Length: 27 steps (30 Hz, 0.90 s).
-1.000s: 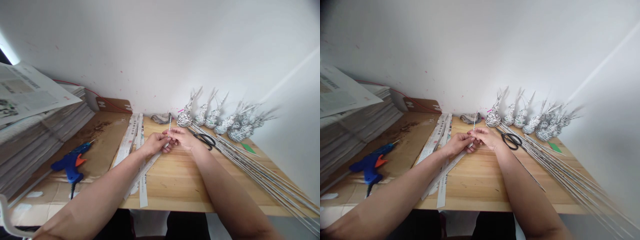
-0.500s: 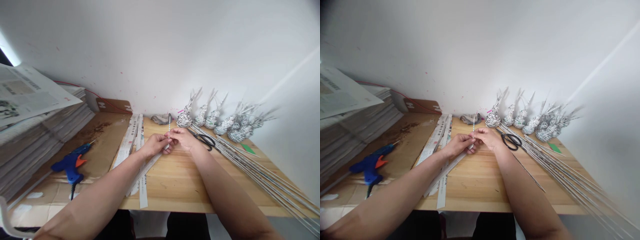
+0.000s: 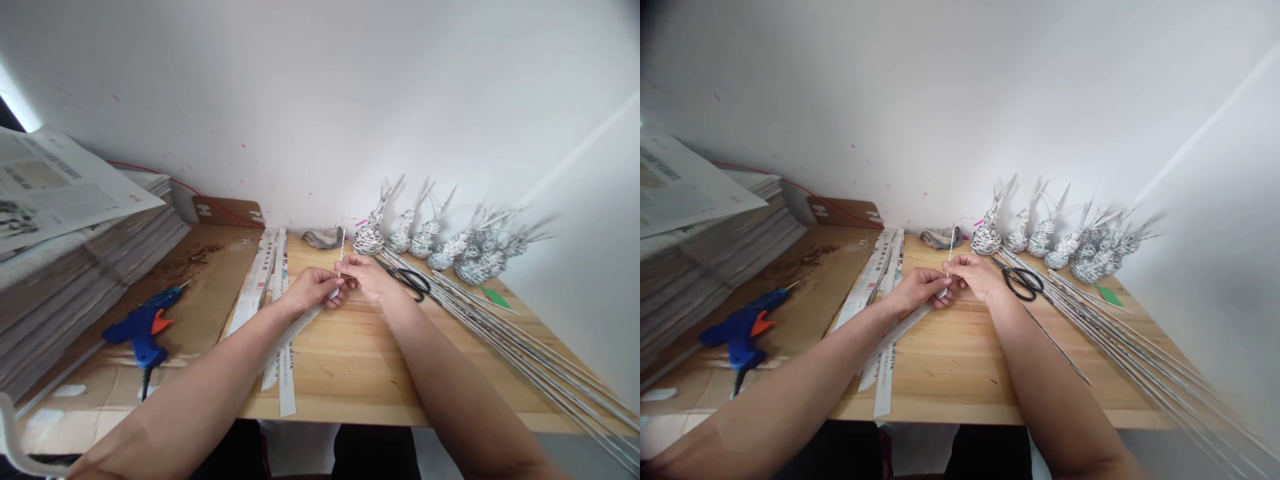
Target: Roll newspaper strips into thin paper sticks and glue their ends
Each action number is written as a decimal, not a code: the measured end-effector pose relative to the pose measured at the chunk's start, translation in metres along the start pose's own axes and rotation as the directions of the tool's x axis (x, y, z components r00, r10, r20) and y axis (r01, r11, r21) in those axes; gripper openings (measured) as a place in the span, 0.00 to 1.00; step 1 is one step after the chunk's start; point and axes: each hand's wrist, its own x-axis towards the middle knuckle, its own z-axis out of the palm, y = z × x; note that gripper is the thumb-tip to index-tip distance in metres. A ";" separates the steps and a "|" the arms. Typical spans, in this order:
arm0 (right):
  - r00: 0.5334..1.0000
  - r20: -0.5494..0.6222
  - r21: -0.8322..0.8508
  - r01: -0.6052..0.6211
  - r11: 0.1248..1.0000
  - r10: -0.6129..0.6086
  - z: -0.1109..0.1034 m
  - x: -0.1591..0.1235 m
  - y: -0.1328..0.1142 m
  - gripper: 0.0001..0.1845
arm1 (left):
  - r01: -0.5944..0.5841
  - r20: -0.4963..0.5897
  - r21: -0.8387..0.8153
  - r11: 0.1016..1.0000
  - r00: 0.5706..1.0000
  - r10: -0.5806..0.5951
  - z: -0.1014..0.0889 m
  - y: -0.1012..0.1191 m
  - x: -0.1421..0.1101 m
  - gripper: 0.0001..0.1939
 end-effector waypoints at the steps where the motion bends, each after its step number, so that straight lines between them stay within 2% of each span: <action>1: 1.000 -0.002 0.007 -0.001 1.000 0.001 0.000 0.000 0.000 0.17 | -0.002 -0.003 -0.002 1.000 1.000 0.002 0.000 0.000 0.000 0.22; 6: 0.996 0.093 -0.025 -0.005 1.000 0.007 0.000 -0.001 -0.001 0.16 | -0.006 -0.026 -0.014 1.000 1.000 0.006 -0.001 -0.002 0.002 0.23; 11: 1.000 -0.013 0.007 0.020 1.000 -0.020 0.001 0.000 -0.002 0.17 | 0.009 0.024 0.011 1.000 1.000 -0.009 -0.002 -0.002 0.002 0.23; 16: 0.997 0.072 0.015 0.001 1.000 -0.002 0.000 0.000 -0.001 0.17 | 0.006 0.012 -0.033 0.999 1.000 -0.006 -0.002 -0.001 0.001 0.24; 21: 1.000 -0.005 0.045 0.028 0.999 -0.028 0.000 0.002 0.001 0.17 | 0.008 0.027 -0.011 1.000 1.000 -0.008 -0.003 -0.004 0.004 0.23; 27: 0.997 0.074 0.043 0.008 0.999 -0.011 -0.001 0.001 0.000 0.15 | 0.000 0.036 -0.030 1.000 0.999 0.002 -0.003 -0.004 0.004 0.23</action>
